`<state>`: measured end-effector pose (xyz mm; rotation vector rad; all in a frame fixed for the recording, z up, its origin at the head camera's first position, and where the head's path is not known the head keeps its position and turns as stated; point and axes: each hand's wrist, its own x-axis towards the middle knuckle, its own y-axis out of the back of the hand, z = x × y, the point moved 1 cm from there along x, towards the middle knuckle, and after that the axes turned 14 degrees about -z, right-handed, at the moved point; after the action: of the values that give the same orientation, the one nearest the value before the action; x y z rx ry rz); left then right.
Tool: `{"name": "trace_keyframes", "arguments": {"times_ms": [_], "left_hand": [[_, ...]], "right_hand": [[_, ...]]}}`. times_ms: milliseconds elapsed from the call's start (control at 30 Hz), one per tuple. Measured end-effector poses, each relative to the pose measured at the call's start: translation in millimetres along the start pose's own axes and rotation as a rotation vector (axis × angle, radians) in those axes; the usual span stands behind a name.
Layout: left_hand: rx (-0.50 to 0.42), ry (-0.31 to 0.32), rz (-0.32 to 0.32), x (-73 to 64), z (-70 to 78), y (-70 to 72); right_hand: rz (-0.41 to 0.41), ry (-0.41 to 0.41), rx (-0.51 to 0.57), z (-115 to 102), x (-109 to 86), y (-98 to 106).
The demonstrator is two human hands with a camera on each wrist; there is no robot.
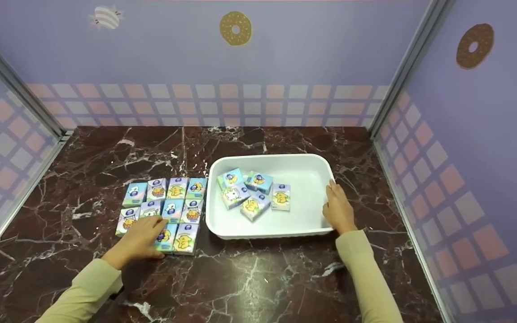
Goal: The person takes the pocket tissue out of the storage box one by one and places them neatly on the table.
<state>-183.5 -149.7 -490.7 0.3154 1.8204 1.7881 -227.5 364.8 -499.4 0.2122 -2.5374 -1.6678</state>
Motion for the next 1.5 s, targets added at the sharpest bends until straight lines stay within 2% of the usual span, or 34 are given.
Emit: {"name": "trace_keyframes", "arguments": {"times_ms": [200,400,467,567,700,800,900,1000,1100,1333,1500], "left_hand": [[0.01,0.01,-0.035,6.8,0.0,4.2],[0.034,0.007,-0.027,12.4,-0.4,7.8],[0.038,0.019,-0.049,11.6,-0.1,9.6],[0.026,0.045,-0.105,10.6,2.8,16.2],[-0.006,0.042,-0.144,14.7,12.3,32.7],[-0.029,0.003,-0.12,19.2,21.8,46.5],[-0.041,-0.049,-0.064,24.2,31.9,59.1],[-0.032,-0.091,0.006,31.9,41.3,67.8],[-0.018,-0.1,0.038,42.1,52.0,72.2],[-0.003,-0.181,0.075,72.1,84.4,74.0],[0.046,-0.182,0.04,95.2,101.8,77.5]], "right_hand": [[-0.011,-0.013,-0.003,1,-4.4,1],[0.039,-0.001,-0.013,3,-5.3,2],[0.045,0.009,-0.022,2,-4.8,2],[0.037,0.013,-0.029,1,-4.4,1],[0.045,0.001,-0.022,1,-5.6,1],[0.046,-0.008,-0.021,2,-6.2,2],[0.033,-0.015,-0.026,1,-5.2,2],[0.032,-0.016,-0.025,0,-2.9,2],[0.037,-0.009,-0.017,-1,-0.6,2],[0.004,-0.02,-0.013,0,-2.7,-1],[0.02,-0.006,-0.022,0,-1.8,0]]}}
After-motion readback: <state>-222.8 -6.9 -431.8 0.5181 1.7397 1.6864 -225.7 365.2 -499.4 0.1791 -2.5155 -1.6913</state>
